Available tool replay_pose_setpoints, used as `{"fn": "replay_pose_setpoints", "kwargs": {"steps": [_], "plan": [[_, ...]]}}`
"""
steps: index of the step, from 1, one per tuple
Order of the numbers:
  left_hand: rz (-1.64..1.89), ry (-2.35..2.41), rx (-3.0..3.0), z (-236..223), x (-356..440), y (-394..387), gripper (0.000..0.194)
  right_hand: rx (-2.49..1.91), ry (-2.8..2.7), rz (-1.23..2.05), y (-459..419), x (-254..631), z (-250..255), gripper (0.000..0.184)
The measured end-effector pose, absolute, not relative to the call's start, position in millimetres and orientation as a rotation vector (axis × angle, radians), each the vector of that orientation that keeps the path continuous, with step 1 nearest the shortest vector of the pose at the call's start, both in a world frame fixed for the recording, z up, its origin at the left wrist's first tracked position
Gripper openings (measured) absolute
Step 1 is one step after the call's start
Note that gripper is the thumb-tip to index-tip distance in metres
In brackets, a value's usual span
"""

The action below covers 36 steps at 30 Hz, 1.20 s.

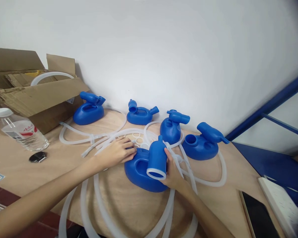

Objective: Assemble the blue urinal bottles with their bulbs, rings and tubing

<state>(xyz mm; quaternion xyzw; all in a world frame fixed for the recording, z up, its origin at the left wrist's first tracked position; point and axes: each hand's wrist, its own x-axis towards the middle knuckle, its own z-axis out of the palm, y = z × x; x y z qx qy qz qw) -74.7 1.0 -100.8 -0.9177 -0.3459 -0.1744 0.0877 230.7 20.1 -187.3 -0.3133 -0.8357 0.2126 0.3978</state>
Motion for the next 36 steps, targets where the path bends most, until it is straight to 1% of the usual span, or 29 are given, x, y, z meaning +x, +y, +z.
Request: {"fn": "replay_pose_setpoints", "kwargs": {"steps": [6,9,14,19,22,26,29,32,34,36], "plan": [[-0.344,-1.038,-2.565,-103.7,-71.0,4.7,0.033,-0.787,-2.135,0.566,20.2,229.5,-183.8,0.112],[-0.315,-1.038,-2.539,-100.7,-70.5,5.2,0.033,-0.782,-2.130,0.573,20.4,229.1,-183.6,0.115],[-0.246,-1.044,-2.654,-92.0,-74.1,1.7,0.033,-0.769,-2.127,0.536,20.4,230.8,-183.7,0.111],[-0.392,-1.076,-2.773,-91.8,-79.2,2.6,0.033,-0.796,-2.126,0.538,19.5,230.0,-181.3,0.111],[-0.521,-1.043,-2.862,-92.9,-82.3,5.3,0.025,-0.786,-2.119,0.542,18.9,228.4,-179.6,0.114],[-0.729,-1.090,-2.899,-92.9,-82.7,6.7,0.026,-0.787,-2.113,0.573,19.4,228.1,-182.2,0.118],[-0.773,-1.141,-2.899,-91.8,-79.9,5.0,0.020,-0.757,-2.096,0.582,20.6,229.5,-187.9,0.115],[-0.823,-1.221,-2.896,-90.2,-75.6,2.8,0.015,-0.761,-2.113,0.594,21.4,231.0,-191.7,0.118],[-0.871,-1.288,-2.880,-89.6,-72.3,2.0,0.016,-0.741,-2.113,0.589,21.2,231.7,-192.0,0.118],[-0.891,-1.335,-2.852,-89.6,-69.3,1.9,0.020,-0.713,-2.103,0.581,20.5,232.1,-191.5,0.114]]}}
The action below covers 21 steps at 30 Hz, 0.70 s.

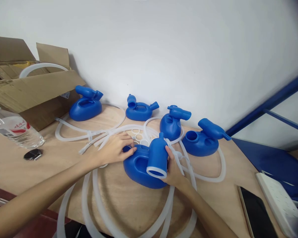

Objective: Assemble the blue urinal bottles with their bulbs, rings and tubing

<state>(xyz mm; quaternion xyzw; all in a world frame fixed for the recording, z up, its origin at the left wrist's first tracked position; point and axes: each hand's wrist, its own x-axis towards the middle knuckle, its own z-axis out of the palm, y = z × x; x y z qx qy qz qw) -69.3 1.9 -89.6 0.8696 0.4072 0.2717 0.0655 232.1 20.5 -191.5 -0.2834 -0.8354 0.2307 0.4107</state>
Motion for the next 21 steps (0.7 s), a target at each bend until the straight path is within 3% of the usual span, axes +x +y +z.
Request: {"fn": "replay_pose_setpoints", "kwargs": {"steps": [9,17,21], "plan": [[0.626,1.217,2.883,-85.3,-68.4,4.2,0.019,-0.753,-2.122,0.616,21.0,233.9,-194.6,0.120],[0.526,1.139,2.953,-83.5,-69.5,5.9,0.011,-0.696,-2.083,0.633,20.7,236.0,-198.2,0.109],[0.515,1.175,2.942,-85.1,-69.1,5.1,0.010,-0.736,-2.046,0.659,21.8,235.7,-203.0,0.112]]}}
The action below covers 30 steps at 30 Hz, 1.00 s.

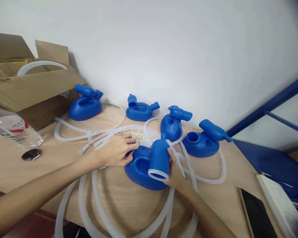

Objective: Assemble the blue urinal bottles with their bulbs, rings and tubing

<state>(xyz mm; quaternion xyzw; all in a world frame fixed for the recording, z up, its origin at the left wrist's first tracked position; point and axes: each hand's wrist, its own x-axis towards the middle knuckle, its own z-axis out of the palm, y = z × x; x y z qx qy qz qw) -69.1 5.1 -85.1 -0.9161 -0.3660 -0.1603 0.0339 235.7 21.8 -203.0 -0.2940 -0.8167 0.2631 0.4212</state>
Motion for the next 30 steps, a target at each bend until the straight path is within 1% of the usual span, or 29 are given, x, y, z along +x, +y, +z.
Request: {"fn": "replay_pose_setpoints", "kwargs": {"steps": [5,10,15,18,21,26,30], "plan": [[-0.563,-1.114,-2.812,-89.1,-69.7,5.6,0.010,-0.680,-2.018,0.664,22.9,235.3,-202.9,0.116],[-0.639,-1.142,-2.765,-92.3,-67.2,6.8,0.023,-0.659,-2.048,0.630,22.8,234.4,-199.7,0.110],[-0.615,-1.177,-2.740,-89.4,-63.3,6.1,0.015,-0.718,-2.104,0.579,20.6,231.3,-195.8,0.116],[-0.603,-1.161,-2.719,-91.4,-62.6,5.2,0.013,-0.739,-2.105,0.589,17.9,231.5,-193.5,0.112],[-0.682,-1.121,-2.630,-99.0,-63.5,4.2,0.014,-0.749,-2.111,0.597,16.5,232.9,-193.8,0.108],[-0.751,-1.025,-2.603,-105.6,-66.0,3.4,0.015,-0.815,-2.154,0.607,16.7,233.6,-194.1,0.115],[-0.744,-0.960,-2.623,-102.2,-67.4,4.4,0.017,-0.837,-2.149,0.629,16.4,232.8,-192.2,0.113]]}}
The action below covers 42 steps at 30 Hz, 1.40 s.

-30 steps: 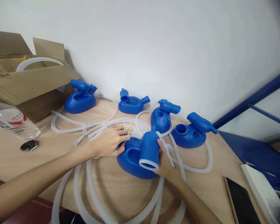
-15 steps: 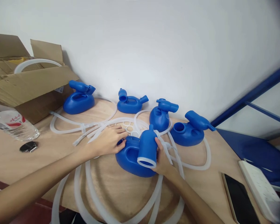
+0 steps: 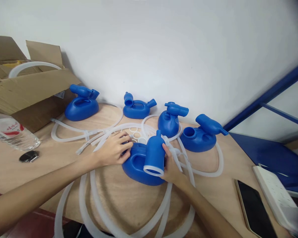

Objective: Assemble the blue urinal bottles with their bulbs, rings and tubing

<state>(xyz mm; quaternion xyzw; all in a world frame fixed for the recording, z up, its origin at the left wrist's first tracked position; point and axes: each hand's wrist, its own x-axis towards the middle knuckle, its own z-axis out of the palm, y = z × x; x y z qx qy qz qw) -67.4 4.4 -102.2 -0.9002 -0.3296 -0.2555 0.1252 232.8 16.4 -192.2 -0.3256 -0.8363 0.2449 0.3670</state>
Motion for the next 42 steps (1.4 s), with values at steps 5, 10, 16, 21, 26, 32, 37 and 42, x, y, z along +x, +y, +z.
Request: {"fn": "replay_pose_setpoints", "kwargs": {"steps": [5,10,16,21,26,32,37,42], "plan": [[-0.816,-0.880,-2.611,-105.9,-70.2,5.5,0.017,-0.776,-2.115,0.627,16.7,231.6,-193.7,0.106],[-0.921,-0.807,-2.566,-111.7,-74.3,3.0,0.018,-0.797,-2.132,0.556,17.3,229.6,-189.4,0.109],[-0.900,-0.743,-2.616,-111.6,-88.1,1.9,0.021,-0.732,-2.132,0.540,17.3,227.1,-181.8,0.107],[-0.975,-0.800,-2.658,-114.4,-92.9,3.7,0.031,-0.780,-2.129,0.555,16.5,227.4,-185.5,0.106],[-1.020,-0.766,-2.674,-113.6,-89.6,5.8,0.026,-0.778,-2.123,0.560,15.4,227.9,-188.1,0.107],[-0.924,-0.784,-2.729,-112.0,-89.9,5.8,0.020,-0.784,-2.129,0.544,15.9,227.7,-188.4,0.110],[-0.772,-0.842,-2.710,-107.8,-83.9,5.3,0.011,-0.779,-2.153,0.545,16.6,227.5,-185.8,0.109],[-0.564,-0.917,-2.700,-100.3,-77.5,6.1,0.021,-0.741,-2.119,0.539,17.2,226.2,-189.0,0.104]]}}
